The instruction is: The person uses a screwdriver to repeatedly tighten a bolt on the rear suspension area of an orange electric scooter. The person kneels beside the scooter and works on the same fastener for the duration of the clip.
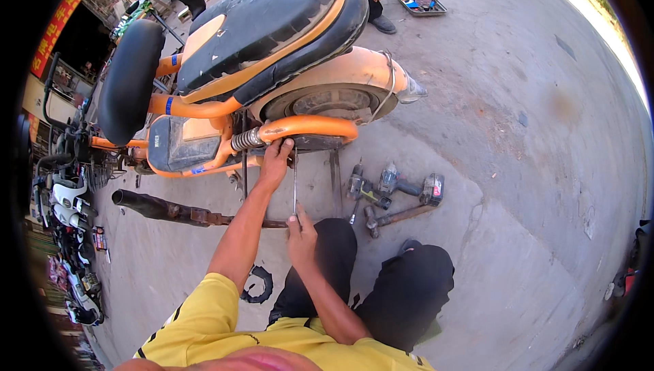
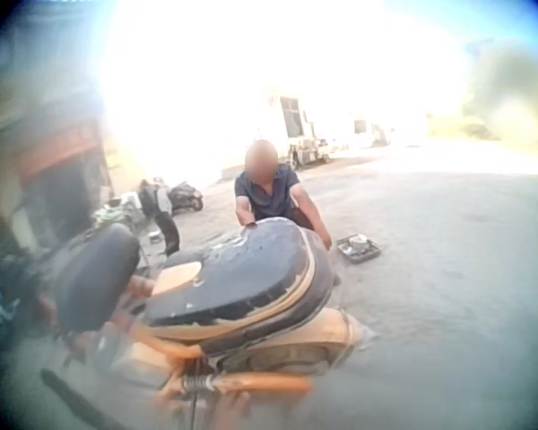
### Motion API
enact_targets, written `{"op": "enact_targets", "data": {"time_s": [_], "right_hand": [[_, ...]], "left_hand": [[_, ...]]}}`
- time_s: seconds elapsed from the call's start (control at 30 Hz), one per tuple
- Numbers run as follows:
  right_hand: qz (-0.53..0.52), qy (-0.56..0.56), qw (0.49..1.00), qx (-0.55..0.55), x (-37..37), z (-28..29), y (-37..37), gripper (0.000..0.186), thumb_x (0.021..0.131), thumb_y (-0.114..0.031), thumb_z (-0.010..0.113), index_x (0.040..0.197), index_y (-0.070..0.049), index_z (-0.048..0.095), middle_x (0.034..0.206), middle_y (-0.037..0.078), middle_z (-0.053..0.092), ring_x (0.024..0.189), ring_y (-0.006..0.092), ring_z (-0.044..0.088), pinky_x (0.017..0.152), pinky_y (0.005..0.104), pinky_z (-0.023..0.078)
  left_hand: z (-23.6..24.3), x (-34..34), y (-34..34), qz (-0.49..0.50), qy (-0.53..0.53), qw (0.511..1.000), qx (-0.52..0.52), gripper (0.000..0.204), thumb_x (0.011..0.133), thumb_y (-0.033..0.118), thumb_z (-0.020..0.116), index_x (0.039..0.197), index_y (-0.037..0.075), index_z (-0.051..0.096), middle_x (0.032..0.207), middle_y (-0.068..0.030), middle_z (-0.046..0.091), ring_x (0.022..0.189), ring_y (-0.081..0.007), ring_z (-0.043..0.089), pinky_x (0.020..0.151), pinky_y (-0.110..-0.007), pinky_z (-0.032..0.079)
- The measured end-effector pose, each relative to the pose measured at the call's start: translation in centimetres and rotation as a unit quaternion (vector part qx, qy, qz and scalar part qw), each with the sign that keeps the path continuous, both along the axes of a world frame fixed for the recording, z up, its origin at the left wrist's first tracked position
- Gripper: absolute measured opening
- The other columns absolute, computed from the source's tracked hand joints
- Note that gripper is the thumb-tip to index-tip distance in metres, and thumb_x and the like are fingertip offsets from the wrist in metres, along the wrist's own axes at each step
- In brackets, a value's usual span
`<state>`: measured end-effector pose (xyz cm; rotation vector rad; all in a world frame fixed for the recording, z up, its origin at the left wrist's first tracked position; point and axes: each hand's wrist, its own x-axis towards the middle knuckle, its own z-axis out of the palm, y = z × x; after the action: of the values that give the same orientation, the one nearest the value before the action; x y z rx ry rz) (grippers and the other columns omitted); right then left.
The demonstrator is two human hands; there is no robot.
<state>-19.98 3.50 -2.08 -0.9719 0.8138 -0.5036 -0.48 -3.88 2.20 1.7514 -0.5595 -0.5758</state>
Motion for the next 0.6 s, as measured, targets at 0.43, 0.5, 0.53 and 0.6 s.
{"op": "enact_targets", "data": {"time_s": [0.43, 0.5, 0.53, 0.6], "right_hand": [[-0.002, -0.19, 0.93, 0.314, 3.9, 0.0, -5.4, 0.036, 0.104, -0.011, 0.065, 0.137, 0.004, 0.063, 0.084, 0.002, 0.062, 0.07, 0.0105, 0.057, 0.059, 0.0261, 0.048], [0.031, -0.198, 0.907, 0.37, 4.0, 1.4, -6.4, 0.034, 0.104, -0.013, 0.065, 0.134, 0.002, 0.065, 0.084, 0.002, 0.062, 0.07, 0.0106, 0.056, 0.059, 0.0257, 0.047], [0.042, -0.212, 0.898, 0.382, 4.4, 1.8, -6.9, 0.033, 0.104, -0.014, 0.065, 0.133, 0.001, 0.066, 0.084, 0.002, 0.062, 0.07, 0.0101, 0.056, 0.058, 0.0254, 0.047], [0.06, -0.234, 0.881, 0.407, 4.3, 2.1, -7.6, 0.03, 0.105, -0.016, 0.064, 0.131, -0.001, 0.067, 0.083, 0.002, 0.062, 0.069, 0.0092, 0.054, 0.057, 0.0247, 0.045]], "left_hand": [[7.6, -17.1, 8.9, 0.064, -0.41, 0.861, 0.293, 0.047, 0.109, 0.022, 0.053, 0.147, -0.005, 0.044, 0.127, -0.0211, 0.061, 0.102, -0.0308, 0.066, 0.091, -0.041, 0.054], [6.4, -22.1, 10.6, 0.168, -0.181, 0.915, 0.319, 0.044, 0.107, 0.02, 0.057, 0.142, -0.004, 0.048, 0.123, -0.0236, 0.061, 0.105, -0.0339, 0.064, 0.091, -0.043, 0.051], [5.7, -23.1, 10.8, 0.219, -0.065, 0.919, 0.321, 0.043, 0.105, 0.02, 0.059, 0.14, -0.004, 0.049, 0.121, -0.0248, 0.061, 0.106, -0.0355, 0.063, 0.091, -0.045, 0.05], [2.5, -22.7, 10.2, 0.27, -0.116, 0.908, 0.298, 0.04, 0.105, 0.019, 0.059, 0.137, -0.004, 0.051, 0.111, -0.019, 0.062, 0.096, -0.0278, 0.061, 0.086, -0.04, 0.051]]}}
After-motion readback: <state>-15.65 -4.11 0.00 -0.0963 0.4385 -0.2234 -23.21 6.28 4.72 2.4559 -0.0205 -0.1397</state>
